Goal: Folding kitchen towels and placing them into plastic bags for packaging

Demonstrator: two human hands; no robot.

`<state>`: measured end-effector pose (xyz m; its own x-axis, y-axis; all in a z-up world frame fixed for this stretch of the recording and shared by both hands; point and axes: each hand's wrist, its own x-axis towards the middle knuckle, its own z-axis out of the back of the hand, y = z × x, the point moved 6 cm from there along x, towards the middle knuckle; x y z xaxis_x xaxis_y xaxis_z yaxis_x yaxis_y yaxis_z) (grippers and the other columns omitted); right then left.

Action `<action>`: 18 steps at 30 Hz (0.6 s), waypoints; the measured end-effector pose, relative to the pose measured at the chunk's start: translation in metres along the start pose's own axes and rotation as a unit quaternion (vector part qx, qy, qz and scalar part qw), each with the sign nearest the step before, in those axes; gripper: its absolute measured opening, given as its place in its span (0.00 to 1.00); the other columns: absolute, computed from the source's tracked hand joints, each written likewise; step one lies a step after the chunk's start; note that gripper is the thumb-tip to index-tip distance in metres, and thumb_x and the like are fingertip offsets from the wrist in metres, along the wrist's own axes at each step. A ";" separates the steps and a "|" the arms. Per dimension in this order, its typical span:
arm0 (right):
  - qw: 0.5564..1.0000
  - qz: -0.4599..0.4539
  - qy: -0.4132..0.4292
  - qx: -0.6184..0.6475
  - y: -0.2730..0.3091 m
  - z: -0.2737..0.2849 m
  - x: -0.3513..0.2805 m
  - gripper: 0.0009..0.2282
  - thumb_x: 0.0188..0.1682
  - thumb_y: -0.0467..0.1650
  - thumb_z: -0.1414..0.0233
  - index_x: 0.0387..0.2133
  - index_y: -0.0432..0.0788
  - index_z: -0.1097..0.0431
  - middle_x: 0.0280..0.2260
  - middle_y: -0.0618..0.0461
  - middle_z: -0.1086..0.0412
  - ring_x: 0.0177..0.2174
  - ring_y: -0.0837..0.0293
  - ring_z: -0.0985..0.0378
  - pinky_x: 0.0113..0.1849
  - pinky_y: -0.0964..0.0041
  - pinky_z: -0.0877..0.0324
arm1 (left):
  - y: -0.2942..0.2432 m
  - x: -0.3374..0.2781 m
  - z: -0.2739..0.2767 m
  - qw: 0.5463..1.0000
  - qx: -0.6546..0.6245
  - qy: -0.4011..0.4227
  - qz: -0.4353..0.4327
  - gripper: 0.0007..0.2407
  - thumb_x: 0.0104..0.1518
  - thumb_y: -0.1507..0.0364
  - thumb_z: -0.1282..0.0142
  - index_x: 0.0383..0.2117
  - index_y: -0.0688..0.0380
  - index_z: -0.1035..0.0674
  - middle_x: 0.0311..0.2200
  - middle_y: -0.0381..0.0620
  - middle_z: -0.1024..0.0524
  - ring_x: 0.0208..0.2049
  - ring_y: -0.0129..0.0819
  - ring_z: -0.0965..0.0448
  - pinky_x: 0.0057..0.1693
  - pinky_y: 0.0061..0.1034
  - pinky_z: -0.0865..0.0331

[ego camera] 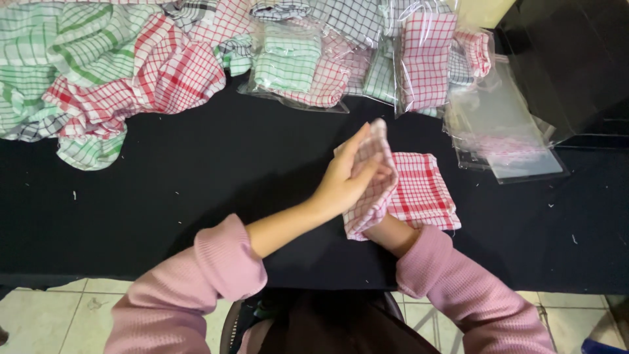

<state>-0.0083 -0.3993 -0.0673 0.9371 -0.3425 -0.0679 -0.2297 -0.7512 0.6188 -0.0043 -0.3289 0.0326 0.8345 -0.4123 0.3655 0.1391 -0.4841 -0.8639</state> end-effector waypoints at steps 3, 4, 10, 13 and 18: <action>0.995 -0.003 -0.007 0.099 0.003 0.019 0.008 0.23 0.59 0.44 0.58 0.60 0.44 0.34 0.59 0.47 0.32 0.59 0.55 0.30 0.60 0.59 0.36 | -0.006 -0.016 0.021 0.985 0.118 -0.022 -0.124 0.19 0.67 0.83 0.59 0.65 0.62 0.33 0.62 0.61 0.34 0.53 0.51 0.21 0.54 0.38 0.22; 0.995 -0.004 -0.007 0.099 0.007 0.005 0.007 0.23 0.59 0.44 0.58 0.60 0.44 0.34 0.59 0.47 0.32 0.59 0.55 0.30 0.60 0.59 0.36 | 0.000 -0.021 0.026 0.985 0.119 -0.022 -0.124 0.19 0.67 0.83 0.59 0.65 0.62 0.33 0.62 0.61 0.34 0.53 0.51 0.21 0.54 0.38 0.22; 0.983 -0.090 0.116 0.113 -0.022 0.063 0.053 0.36 0.53 0.56 0.70 0.66 0.47 0.44 0.68 0.48 0.45 0.66 0.50 0.43 0.67 0.52 0.49 | 0.100 -0.022 0.046 0.948 0.298 0.043 -0.100 0.42 0.51 0.49 0.37 0.69 0.61 0.38 0.71 0.60 0.45 0.73 0.61 0.54 0.74 0.47 0.62; 0.987 -0.108 0.082 0.088 -0.013 0.041 0.039 0.35 0.52 0.56 0.68 0.64 0.47 0.42 0.66 0.47 0.43 0.64 0.49 0.41 0.65 0.50 0.47 | 0.080 -0.019 0.025 0.935 0.351 0.027 -0.033 0.29 0.67 0.64 0.54 0.73 0.56 0.47 0.75 0.57 0.58 0.75 0.56 0.64 0.74 0.48 0.66; 0.986 -0.163 -0.008 0.010 0.013 0.006 0.021 0.34 0.50 0.56 0.61 0.60 0.47 0.37 0.60 0.45 0.36 0.59 0.45 0.33 0.61 0.45 0.40 | 0.057 -0.015 0.013 0.894 0.447 -0.044 0.007 0.27 0.68 0.72 0.60 0.74 0.54 0.53 0.75 0.57 0.60 0.75 0.52 0.67 0.74 0.49 0.71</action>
<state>0.0062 -0.4199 -0.0656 0.9576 -0.0891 -0.2741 0.0786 -0.8341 0.5460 -0.0022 -0.3408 -0.0267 0.8728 -0.3321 0.3577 0.4655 0.3459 -0.8147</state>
